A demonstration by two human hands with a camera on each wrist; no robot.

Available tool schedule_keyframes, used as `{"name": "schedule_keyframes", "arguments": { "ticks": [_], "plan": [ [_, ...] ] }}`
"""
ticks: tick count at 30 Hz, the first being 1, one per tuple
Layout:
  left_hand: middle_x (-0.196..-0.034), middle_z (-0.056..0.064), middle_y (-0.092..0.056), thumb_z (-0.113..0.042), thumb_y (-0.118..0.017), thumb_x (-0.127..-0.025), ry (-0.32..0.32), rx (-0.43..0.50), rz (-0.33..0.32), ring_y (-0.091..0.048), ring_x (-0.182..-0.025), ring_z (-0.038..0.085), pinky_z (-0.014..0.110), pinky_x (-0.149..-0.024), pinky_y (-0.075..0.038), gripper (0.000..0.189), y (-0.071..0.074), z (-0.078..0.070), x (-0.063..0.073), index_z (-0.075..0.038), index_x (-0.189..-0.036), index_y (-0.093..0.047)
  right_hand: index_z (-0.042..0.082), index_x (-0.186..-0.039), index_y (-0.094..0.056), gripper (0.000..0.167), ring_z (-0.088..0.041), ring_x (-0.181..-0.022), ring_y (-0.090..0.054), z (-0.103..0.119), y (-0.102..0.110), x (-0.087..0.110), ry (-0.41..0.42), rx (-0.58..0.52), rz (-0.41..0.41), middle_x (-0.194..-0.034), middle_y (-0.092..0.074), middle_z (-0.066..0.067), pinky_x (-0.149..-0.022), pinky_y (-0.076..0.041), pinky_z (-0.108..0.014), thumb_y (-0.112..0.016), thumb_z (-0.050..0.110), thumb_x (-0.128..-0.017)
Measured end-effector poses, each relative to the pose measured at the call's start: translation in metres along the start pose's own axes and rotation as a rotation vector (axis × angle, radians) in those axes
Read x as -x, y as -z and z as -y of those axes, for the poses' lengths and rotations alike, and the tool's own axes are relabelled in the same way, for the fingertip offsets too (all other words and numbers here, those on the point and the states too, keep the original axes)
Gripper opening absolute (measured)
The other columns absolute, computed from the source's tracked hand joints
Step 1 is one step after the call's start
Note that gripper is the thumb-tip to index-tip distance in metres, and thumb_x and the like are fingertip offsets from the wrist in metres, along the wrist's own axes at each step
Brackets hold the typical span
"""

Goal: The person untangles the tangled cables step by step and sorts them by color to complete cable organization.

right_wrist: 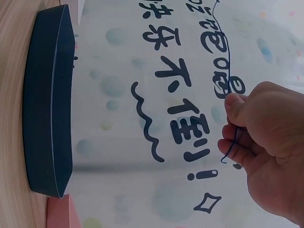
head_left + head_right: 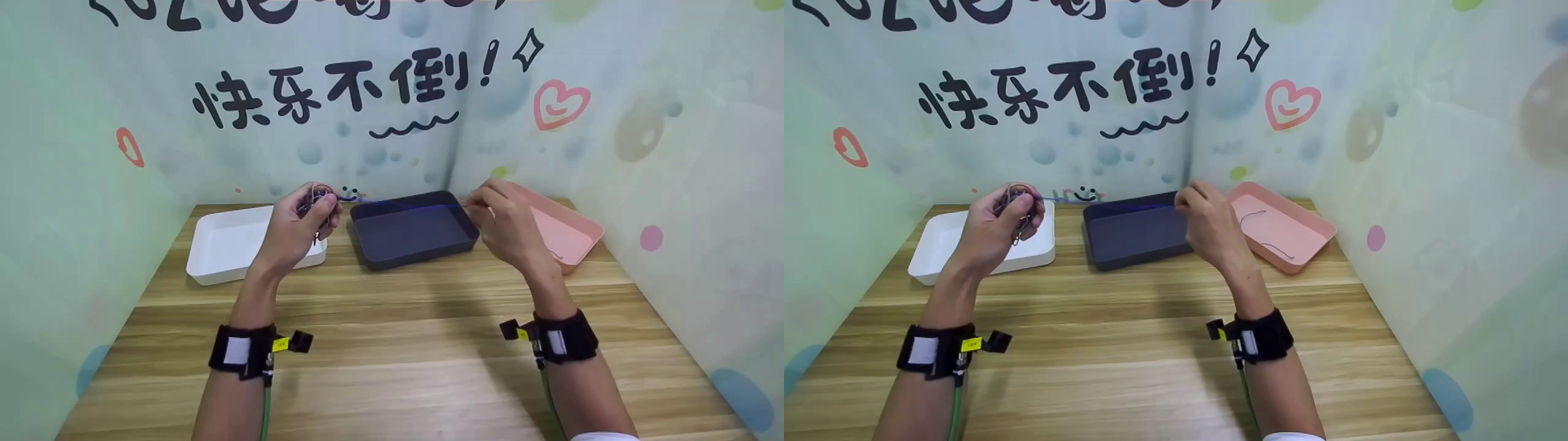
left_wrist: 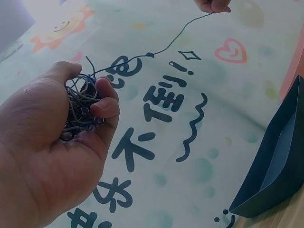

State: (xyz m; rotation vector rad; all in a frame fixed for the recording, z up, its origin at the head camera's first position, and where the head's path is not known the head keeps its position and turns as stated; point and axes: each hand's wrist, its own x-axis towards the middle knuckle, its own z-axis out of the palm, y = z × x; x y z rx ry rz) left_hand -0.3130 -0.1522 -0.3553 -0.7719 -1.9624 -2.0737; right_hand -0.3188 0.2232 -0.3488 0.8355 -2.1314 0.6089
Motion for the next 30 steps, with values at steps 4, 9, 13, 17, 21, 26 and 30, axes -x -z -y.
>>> {"name": "schedule_keyframes", "arguments": {
  "ticks": [4, 9, 13, 17, 21, 26, 30],
  "plan": [
    [-0.093, 0.003, -0.068, -0.016, -0.061, -0.116, 0.000, 0.008, -0.014, -0.058, -0.074, 0.012, 0.020, -0.059, -0.045, 0.015, 0.001, 0.000, -0.001, -0.002, -0.116, -0.068, 0.000, -0.101, -0.074, 0.013, -0.030, -0.090, -0.066, -0.017, 0.007, 0.006, -0.056, 0.006, -0.022, -0.100, -0.069, -0.016, -0.081, -0.051, -0.031, -0.087, 0.002, -0.096],
    [-0.094, 0.007, -0.068, -0.016, -0.060, -0.116, -0.003, 0.003, -0.034, -0.059, -0.074, 0.012, 0.020, -0.059, -0.046, 0.016, 0.002, 0.000, -0.001, -0.003, -0.118, -0.068, -0.004, -0.100, -0.075, 0.005, -0.033, -0.090, -0.070, -0.044, 0.016, 0.015, -0.161, 0.013, -0.095, -0.099, -0.070, -0.021, -0.084, -0.046, -0.014, -0.080, -0.001, -0.101],
    [-0.095, 0.006, -0.069, -0.015, -0.061, -0.116, 0.003, 0.000, -0.019, -0.060, -0.075, 0.014, 0.020, -0.060, -0.047, 0.015, 0.001, 0.000, -0.001, -0.002, -0.120, -0.068, -0.008, -0.101, -0.076, 0.005, -0.036, -0.089, -0.071, -0.068, 0.023, 0.025, -0.268, 0.033, -0.168, -0.099, -0.072, -0.026, -0.084, -0.041, -0.008, -0.074, -0.006, -0.104],
    [-0.096, 0.008, -0.069, -0.016, -0.062, -0.116, 0.012, -0.008, 0.003, -0.061, -0.076, 0.014, 0.022, -0.060, -0.048, 0.013, -0.001, 0.000, -0.001, -0.005, -0.120, -0.069, -0.011, -0.102, -0.075, 0.009, -0.043, -0.094, -0.070, -0.091, 0.027, 0.037, -0.384, 0.078, -0.220, -0.102, -0.071, -0.030, -0.086, -0.043, -0.021, -0.072, -0.003, -0.106],
    [-0.094, 0.009, -0.069, -0.015, -0.062, -0.116, 0.008, -0.008, 0.015, -0.061, -0.074, 0.013, 0.023, -0.059, -0.047, 0.013, -0.002, 0.000, -0.001, -0.005, -0.119, -0.069, -0.014, -0.106, -0.075, 0.014, -0.050, -0.106, -0.066, -0.109, 0.028, 0.049, -0.524, 0.123, -0.251, -0.108, -0.068, -0.033, -0.092, -0.048, -0.044, -0.065, -0.003, -0.110],
    [-0.094, 0.016, -0.068, -0.016, -0.063, -0.116, 0.001, -0.016, 0.022, -0.059, -0.073, 0.013, 0.021, -0.060, -0.047, 0.015, -0.004, 0.001, 0.000, -0.002, -0.119, -0.069, -0.016, -0.111, -0.074, 0.017, -0.054, -0.115, -0.061, -0.126, 0.024, 0.068, -0.654, 0.205, -0.223, -0.114, -0.066, -0.034, -0.101, -0.050, -0.060, -0.061, -0.004, -0.111],
    [-0.097, 0.014, -0.069, -0.020, -0.064, -0.116, 0.015, -0.046, 0.029, -0.060, -0.075, 0.014, 0.022, -0.061, -0.047, 0.018, -0.005, 0.001, 0.001, -0.004, -0.120, -0.070, -0.016, -0.111, -0.075, 0.018, -0.056, -0.117, -0.061, -0.137, 0.017, 0.085, -0.704, 0.261, -0.109, -0.114, -0.066, -0.035, -0.105, -0.051, -0.065, -0.061, -0.004, -0.110]
  ]
}}
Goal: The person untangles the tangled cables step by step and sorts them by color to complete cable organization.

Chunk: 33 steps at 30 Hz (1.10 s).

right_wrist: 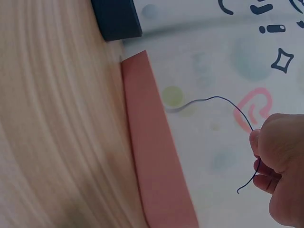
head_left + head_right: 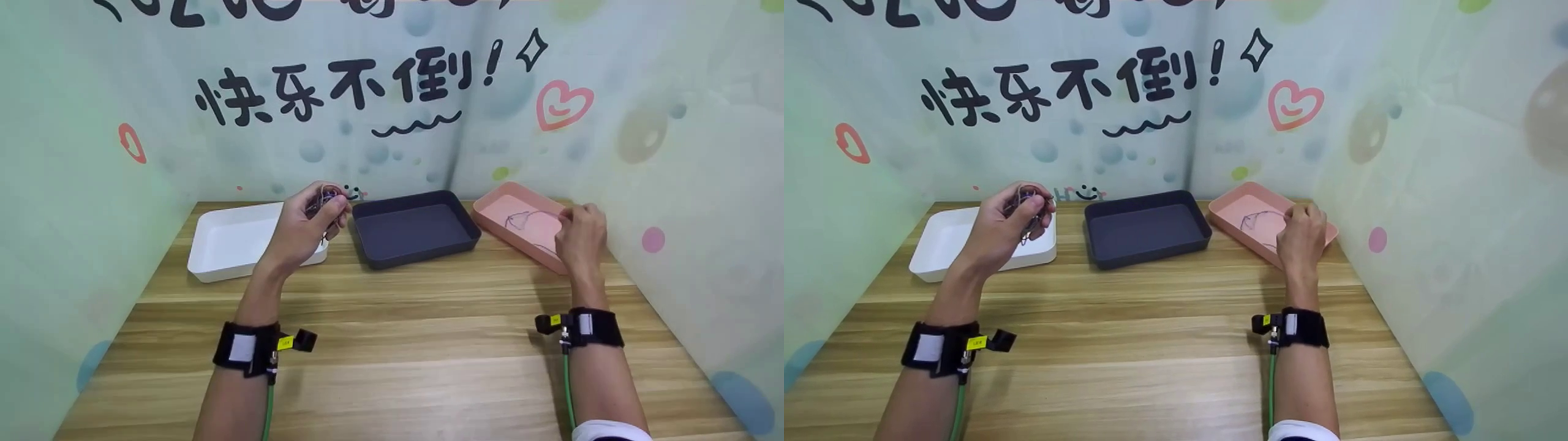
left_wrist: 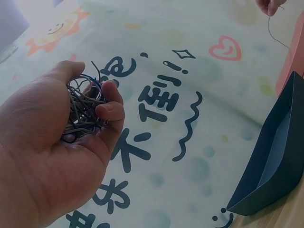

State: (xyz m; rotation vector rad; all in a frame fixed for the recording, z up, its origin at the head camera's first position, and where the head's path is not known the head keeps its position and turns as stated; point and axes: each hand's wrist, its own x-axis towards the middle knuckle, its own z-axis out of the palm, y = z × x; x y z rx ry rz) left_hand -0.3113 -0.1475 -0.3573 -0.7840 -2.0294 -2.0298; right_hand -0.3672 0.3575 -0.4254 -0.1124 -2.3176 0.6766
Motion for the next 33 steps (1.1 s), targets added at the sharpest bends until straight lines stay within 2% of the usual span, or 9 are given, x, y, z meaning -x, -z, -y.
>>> {"name": "schedule_keyframes", "arguments": {
  "ticks": [2, 3, 6, 12, 16, 19, 23, 27, 33],
  "plan": [
    [-0.096, 0.009, -0.069, -0.022, -0.064, -0.116, 0.007, -0.010, 0.007, -0.059, -0.076, 0.014, 0.022, -0.062, -0.047, 0.018, -0.001, 0.000, 0.000, -0.006, -0.120, -0.070, -0.015, -0.111, -0.076, 0.018, -0.056, -0.117, -0.062, -0.007, -0.004, 0.003, -0.019, 0.041, 0.061, -0.115, -0.067, -0.035, -0.106, -0.051, -0.066, -0.061, -0.004, -0.109],
    [-0.096, 0.006, -0.069, -0.023, -0.064, -0.116, 0.010, -0.012, 0.013, -0.059, -0.077, 0.014, 0.022, -0.063, -0.047, 0.022, -0.001, 0.001, 0.000, -0.003, -0.121, -0.069, -0.014, -0.112, -0.077, 0.018, -0.056, -0.117, -0.063, -0.010, -0.005, 0.005, -0.030, 0.056, 0.088, -0.115, -0.068, -0.035, -0.106, -0.051, -0.067, -0.062, -0.005, -0.109],
    [-0.094, 0.004, -0.069, -0.023, -0.064, -0.116, 0.014, -0.006, 0.021, -0.060, -0.078, 0.014, 0.021, -0.063, -0.047, 0.021, -0.003, 0.003, 0.000, -0.003, -0.120, -0.069, -0.014, -0.114, -0.079, 0.020, -0.056, -0.118, -0.066, -0.019, -0.009, 0.008, -0.065, 0.082, 0.144, -0.118, -0.072, -0.036, -0.109, -0.053, -0.068, -0.062, -0.006, -0.108],
    [-0.097, 0.007, -0.070, -0.021, -0.066, -0.115, 0.032, 0.003, 0.015, -0.063, -0.081, 0.018, 0.022, -0.063, -0.048, 0.016, -0.005, 0.003, -0.001, -0.007, -0.120, -0.070, -0.015, -0.116, -0.080, 0.022, -0.056, -0.118, -0.072, -0.030, -0.011, 0.009, -0.103, 0.103, 0.153, -0.120, -0.077, -0.037, -0.108, -0.058, -0.067, -0.061, -0.004, -0.109],
    [-0.101, 0.013, -0.071, -0.019, -0.067, -0.114, 0.040, 0.005, 0.011, -0.063, -0.081, 0.018, 0.022, -0.063, -0.049, 0.015, -0.006, 0.004, -0.001, -0.007, -0.122, -0.071, -0.014, -0.126, -0.076, 0.028, -0.055, -0.125, -0.069, -0.025, -0.008, 0.006, -0.120, 0.069, 0.176, -0.129, -0.075, -0.037, -0.112, -0.056, -0.067, -0.063, 0.006, -0.113],
    [-0.102, 0.015, -0.069, -0.019, -0.067, -0.114, 0.044, 0.005, 0.022, -0.062, -0.079, 0.017, 0.022, -0.063, -0.048, 0.016, -0.007, 0.004, -0.001, -0.007, -0.124, -0.071, -0.013, -0.138, -0.071, 0.037, -0.055, -0.135, -0.065, -0.015, -0.002, 0.001, -0.105, -0.006, 0.205, -0.140, -0.071, -0.036, -0.119, -0.050, -0.068, -0.062, 0.015, -0.115],
    [-0.096, 0.010, -0.069, -0.021, -0.068, -0.114, 0.039, -0.017, 0.042, -0.058, -0.072, 0.014, 0.024, -0.061, -0.046, 0.019, -0.009, 0.005, 0.000, -0.008, -0.127, -0.071, -0.008, -0.150, -0.064, 0.051, -0.055, -0.149, -0.057, 0.006, 0.009, -0.006, -0.052, -0.129, 0.255, -0.154, -0.065, -0.034, -0.125, -0.044, -0.070, -0.063, 0.029, -0.115],
    [-0.093, 0.006, -0.069, -0.024, -0.068, -0.114, 0.029, -0.044, 0.066, -0.055, -0.070, 0.014, 0.025, -0.061, -0.045, 0.023, -0.012, 0.006, 0.000, -0.010, -0.132, -0.071, -0.001, -0.160, -0.057, 0.062, -0.051, -0.159, -0.050, 0.034, 0.018, -0.010, 0.020, -0.204, 0.286, -0.165, -0.059, -0.028, -0.130, -0.040, -0.069, -0.066, 0.040, -0.114],
    [-0.096, 0.005, -0.070, -0.026, -0.069, -0.112, 0.037, -0.091, 0.108, -0.058, -0.072, 0.016, 0.024, -0.060, -0.048, 0.025, -0.018, 0.008, 0.000, -0.014, -0.134, -0.071, 0.008, -0.165, -0.054, 0.067, -0.042, -0.164, -0.047, 0.084, 0.023, -0.004, 0.182, -0.291, 0.304, -0.170, -0.057, -0.019, -0.136, -0.036, -0.063, -0.074, 0.038, -0.109]
  ]
}}
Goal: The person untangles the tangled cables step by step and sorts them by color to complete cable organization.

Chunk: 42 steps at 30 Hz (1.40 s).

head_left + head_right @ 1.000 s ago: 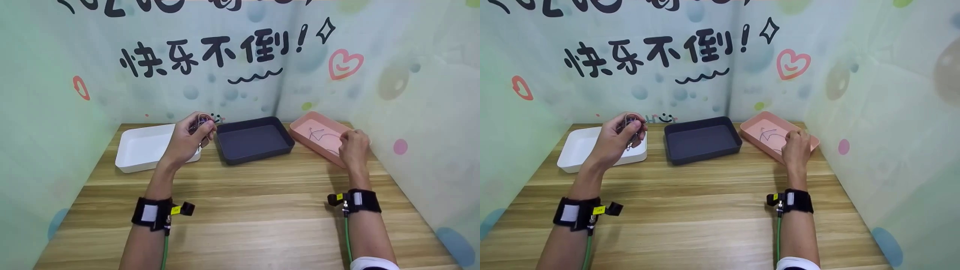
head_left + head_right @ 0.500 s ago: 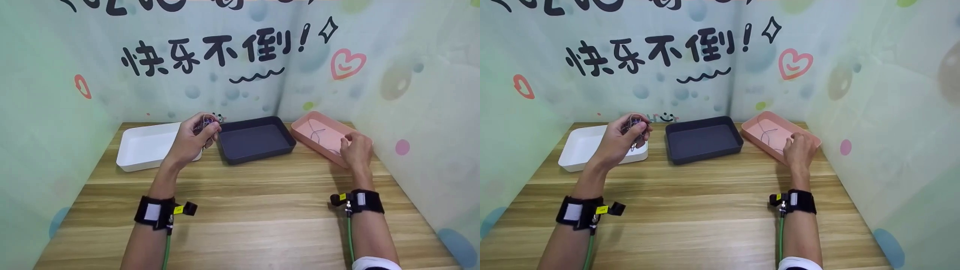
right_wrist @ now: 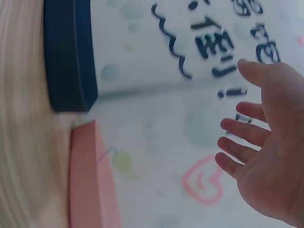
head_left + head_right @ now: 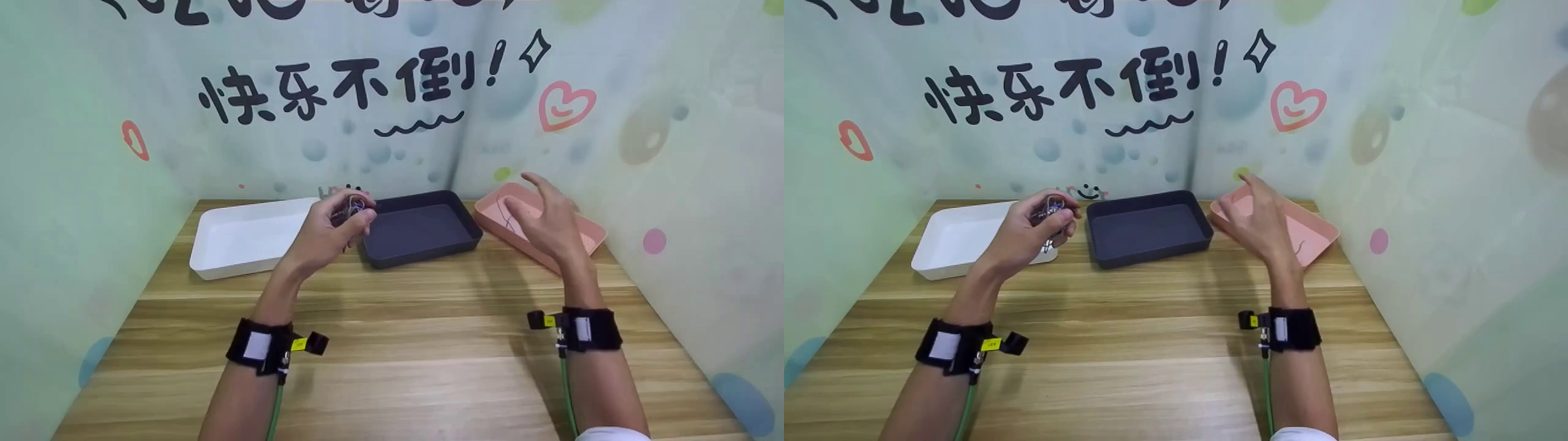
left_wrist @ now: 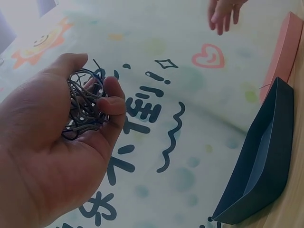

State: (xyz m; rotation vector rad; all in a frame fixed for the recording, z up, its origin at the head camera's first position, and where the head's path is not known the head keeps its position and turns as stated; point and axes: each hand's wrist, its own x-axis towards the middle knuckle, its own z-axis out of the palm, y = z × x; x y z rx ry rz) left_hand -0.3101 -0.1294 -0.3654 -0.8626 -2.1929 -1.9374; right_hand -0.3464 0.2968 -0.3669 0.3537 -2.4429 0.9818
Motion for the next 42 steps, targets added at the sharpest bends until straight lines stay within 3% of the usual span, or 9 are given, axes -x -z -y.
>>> {"name": "schedule_keyframes", "arguments": {
  "ticks": [8, 14, 18, 24, 30, 37, 42],
  "plan": [
    [-0.100, 0.007, -0.072, -0.025, -0.077, -0.107, 0.015, -0.058, 0.115, -0.066, -0.080, 0.016, 0.026, -0.068, -0.055, 0.032, -0.013, 0.000, -0.004, -0.010, -0.136, -0.071, 0.010, -0.167, -0.054, 0.069, -0.033, -0.162, -0.052, 0.068, -0.022, 0.013, 0.312, -0.032, 0.048, -0.171, -0.058, -0.012, -0.136, -0.039, -0.057, -0.081, 0.027, -0.105],
    [-0.127, 0.008, -0.072, -0.028, -0.081, -0.105, 0.019, -0.169, 0.176, -0.069, -0.104, 0.018, 0.027, -0.088, -0.059, 0.037, -0.023, 0.001, -0.004, -0.011, -0.136, -0.071, 0.010, -0.163, -0.059, 0.064, -0.036, -0.164, -0.050, 0.105, -0.036, 0.028, 0.468, -0.046, 0.103, -0.170, -0.059, -0.012, -0.136, -0.040, -0.058, -0.082, 0.027, -0.106],
    [-0.134, 0.010, -0.072, -0.029, -0.081, -0.105, 0.007, -0.227, 0.208, -0.069, -0.113, 0.020, 0.030, -0.096, -0.059, 0.036, -0.031, 0.002, -0.005, -0.012, -0.135, -0.072, 0.007, -0.148, -0.071, 0.049, -0.034, -0.152, -0.062, 0.119, -0.046, 0.035, 0.597, -0.061, 0.086, -0.156, -0.070, -0.015, -0.130, -0.047, -0.050, -0.084, 0.024, -0.104],
    [-0.131, 0.008, -0.075, -0.030, -0.082, -0.104, 0.003, -0.277, 0.237, -0.071, -0.114, 0.020, 0.032, -0.095, -0.062, 0.037, -0.041, 0.003, -0.003, -0.014, -0.136, -0.072, 0.005, -0.124, -0.082, 0.025, -0.028, -0.122, -0.070, 0.130, -0.060, 0.041, 0.735, -0.077, 0.049, -0.125, -0.078, -0.013, -0.107, -0.058, -0.039, -0.086, 0.016, -0.102],
    [-0.126, 0.006, -0.076, -0.030, -0.080, -0.105, -0.031, -0.329, 0.251, -0.070, -0.107, 0.017, 0.031, -0.092, -0.060, 0.034, -0.050, 0.004, -0.003, -0.014, -0.134, -0.073, 0.006, -0.106, -0.084, 0.009, -0.024, -0.098, -0.066, 0.132, -0.069, 0.045, 0.755, -0.086, 0.060, -0.100, -0.076, -0.009, -0.084, -0.055, -0.035, -0.089, 0.009, -0.099],
    [-0.126, 0.004, -0.077, -0.030, -0.080, -0.106, -0.035, -0.322, 0.263, -0.071, -0.109, 0.016, 0.033, -0.093, -0.062, 0.031, -0.052, 0.003, -0.002, -0.016, -0.133, -0.073, 0.007, -0.103, -0.082, 0.005, -0.023, -0.094, -0.066, 0.132, -0.069, 0.046, 0.697, -0.097, 0.112, -0.095, -0.075, -0.008, -0.083, -0.056, -0.033, -0.085, 0.004, -0.100],
    [-0.124, 0.006, -0.076, -0.032, -0.079, -0.107, -0.042, -0.273, 0.253, -0.070, -0.104, 0.017, 0.029, -0.087, -0.061, 0.032, -0.048, 0.002, -0.001, -0.015, -0.133, -0.073, 0.008, -0.105, -0.078, 0.002, -0.016, -0.090, -0.065, 0.129, -0.065, 0.043, 0.565, -0.195, 0.171, -0.095, -0.073, -0.007, -0.081, -0.055, -0.025, -0.078, 0.007, -0.107]
  ]
}}
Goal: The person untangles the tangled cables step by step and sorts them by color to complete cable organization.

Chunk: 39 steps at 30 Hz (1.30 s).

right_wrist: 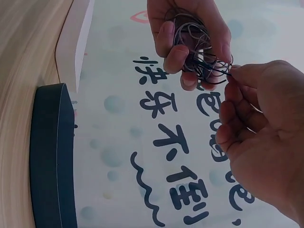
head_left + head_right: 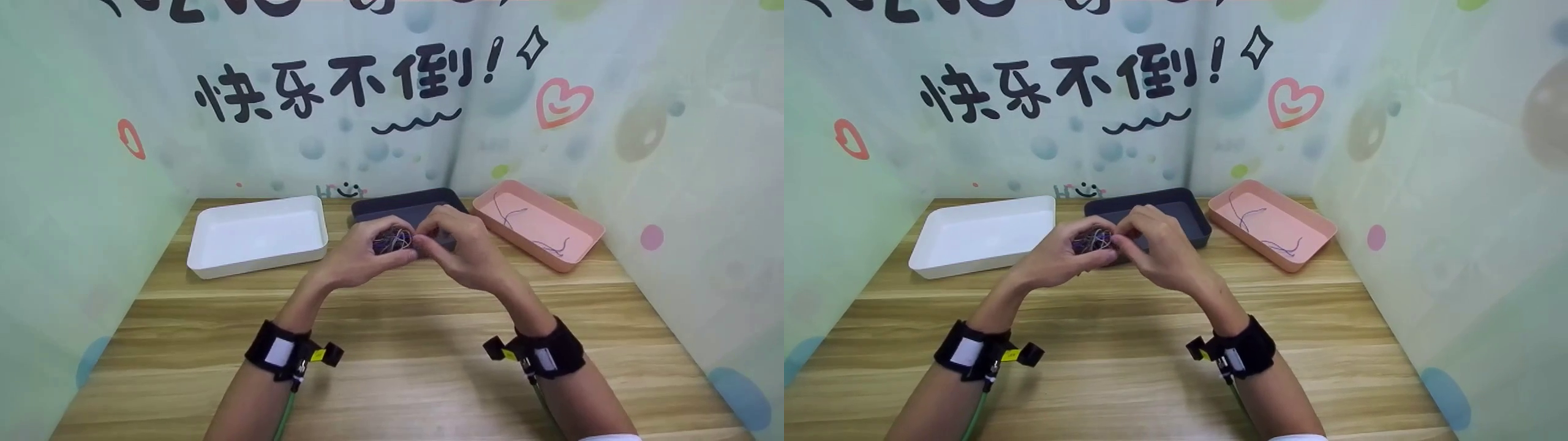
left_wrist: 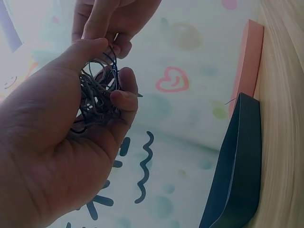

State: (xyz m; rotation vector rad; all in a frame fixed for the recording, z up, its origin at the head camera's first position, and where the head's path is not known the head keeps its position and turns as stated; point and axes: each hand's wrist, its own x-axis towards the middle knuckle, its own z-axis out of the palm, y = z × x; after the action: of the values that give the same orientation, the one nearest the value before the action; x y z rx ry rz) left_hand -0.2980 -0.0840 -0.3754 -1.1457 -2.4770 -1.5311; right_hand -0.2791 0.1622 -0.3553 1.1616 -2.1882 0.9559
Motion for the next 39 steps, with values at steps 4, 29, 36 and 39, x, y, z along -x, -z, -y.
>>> {"name": "schedule_keyframes", "arguments": {
  "ticks": [4, 29, 36, 39],
  "plan": [
    [-0.121, 0.007, -0.074, -0.031, -0.079, -0.108, 0.002, 0.023, -0.007, -0.069, -0.101, 0.018, 0.027, -0.083, -0.059, 0.032, 0.003, 0.001, 0.000, -0.013, -0.134, -0.073, 0.003, -0.108, -0.077, 0.004, -0.014, -0.091, -0.066, -0.002, 0.004, 0.001, -0.135, -0.184, 0.005, -0.101, -0.077, -0.010, -0.083, -0.056, -0.021, -0.075, 0.006, -0.109],
    [-0.104, 0.003, -0.069, -0.020, -0.070, -0.113, -0.009, 0.144, -0.006, -0.064, -0.085, 0.014, 0.023, -0.072, -0.055, 0.018, 0.012, 0.003, 0.003, -0.007, -0.125, -0.071, 0.004, -0.110, -0.070, 0.008, -0.021, -0.072, -0.062, -0.007, 0.017, 0.001, -0.389, -0.552, -0.088, -0.081, -0.062, -0.007, -0.071, -0.060, -0.028, -0.063, 0.004, -0.115],
    [-0.096, 0.003, -0.067, -0.020, -0.067, -0.114, -0.010, 0.201, -0.007, -0.061, -0.080, 0.015, 0.025, -0.068, -0.053, 0.018, 0.015, 0.004, 0.004, -0.006, -0.125, -0.070, 0.006, -0.109, -0.070, 0.008, -0.020, -0.071, -0.060, -0.010, 0.018, 0.001, -0.369, -0.588, -0.147, -0.078, -0.058, -0.003, -0.071, -0.061, -0.029, -0.064, 0.004, -0.114],
    [-0.099, 0.004, -0.068, -0.021, -0.067, -0.115, 0.008, 0.205, -0.028, -0.064, -0.084, 0.016, 0.027, -0.070, -0.055, 0.018, 0.018, 0.004, 0.005, -0.007, -0.125, -0.070, 0.005, -0.108, -0.071, 0.009, -0.018, -0.073, -0.065, -0.011, 0.018, 0.000, -0.362, -0.608, -0.183, -0.079, -0.063, -0.003, -0.073, -0.064, -0.030, -0.064, 0.004, -0.114]
  ]
}}
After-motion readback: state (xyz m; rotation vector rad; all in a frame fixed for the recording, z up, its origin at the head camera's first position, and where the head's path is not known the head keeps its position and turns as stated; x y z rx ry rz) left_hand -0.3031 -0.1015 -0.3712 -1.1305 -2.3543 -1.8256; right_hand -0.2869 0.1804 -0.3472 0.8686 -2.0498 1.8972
